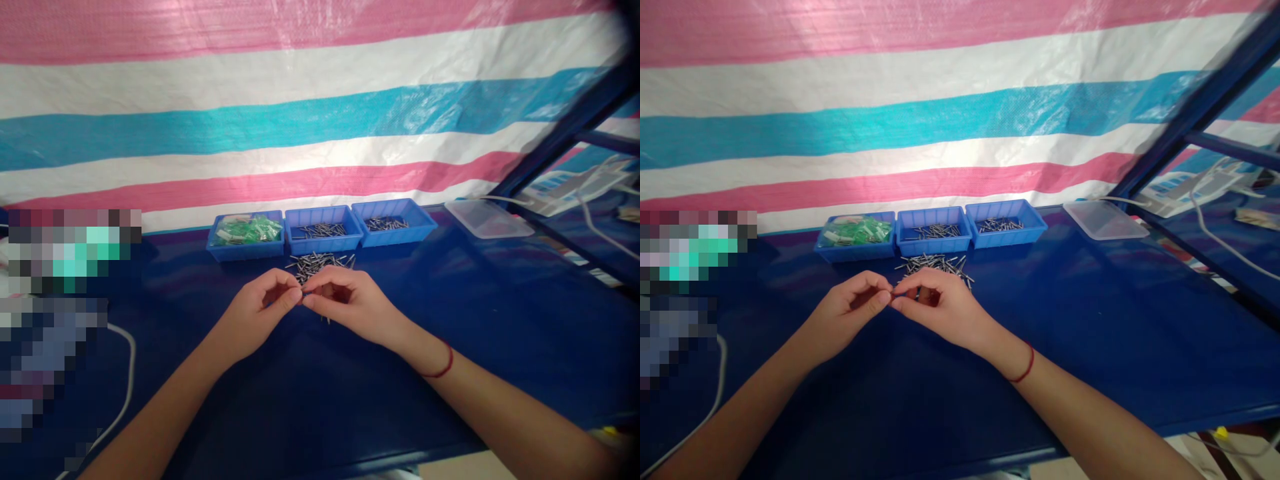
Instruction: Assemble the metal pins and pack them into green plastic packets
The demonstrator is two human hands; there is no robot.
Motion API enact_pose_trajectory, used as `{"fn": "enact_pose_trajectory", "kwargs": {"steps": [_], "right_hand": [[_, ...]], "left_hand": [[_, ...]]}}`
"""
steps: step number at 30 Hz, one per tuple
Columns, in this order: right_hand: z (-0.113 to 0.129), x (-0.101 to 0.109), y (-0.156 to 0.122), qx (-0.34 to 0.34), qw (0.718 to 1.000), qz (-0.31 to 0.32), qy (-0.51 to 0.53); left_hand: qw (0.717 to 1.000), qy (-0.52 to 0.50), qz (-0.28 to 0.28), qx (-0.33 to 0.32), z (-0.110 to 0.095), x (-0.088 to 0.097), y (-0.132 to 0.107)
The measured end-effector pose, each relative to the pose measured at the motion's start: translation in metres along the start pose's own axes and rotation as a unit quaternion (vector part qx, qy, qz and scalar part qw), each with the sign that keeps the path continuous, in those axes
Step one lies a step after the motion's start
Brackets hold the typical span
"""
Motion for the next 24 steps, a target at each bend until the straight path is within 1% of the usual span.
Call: {"fn": "enact_pose_trajectory", "kwargs": {"steps": [6,11,15,21,24], "right_hand": [[-0.003,0.000,0.002,-0.010,0.999,-0.001,0.035],[-0.001,0.000,0.001,-0.010,0.998,0.011,0.062],[0.000,0.002,0.001,-0.004,0.999,-0.006,0.054],[-0.003,0.002,0.002,-0.007,0.996,-0.018,0.091],[-0.002,0.003,0.002,0.004,0.996,-0.021,0.086]], "left_hand": [[0.996,-0.083,-0.004,0.034,0.003,-0.004,0.000],[0.989,-0.132,0.009,0.067,0.009,-0.007,-0.001],[0.991,-0.100,0.032,0.078,0.010,-0.009,-0.001],[0.993,-0.029,0.089,0.070,0.009,-0.010,-0.001],[0.993,-0.023,0.096,0.065,0.011,-0.010,0.000]]}}
Point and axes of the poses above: each hand's wrist, its own y-axis towards the middle knuckle, its own x-axis out of the back of the hand, z = x × y, the point moved 4 cm from there along y, towards the middle knuckle, and after that the axes turned 10 degrees about -z, right-handed, at the moved point
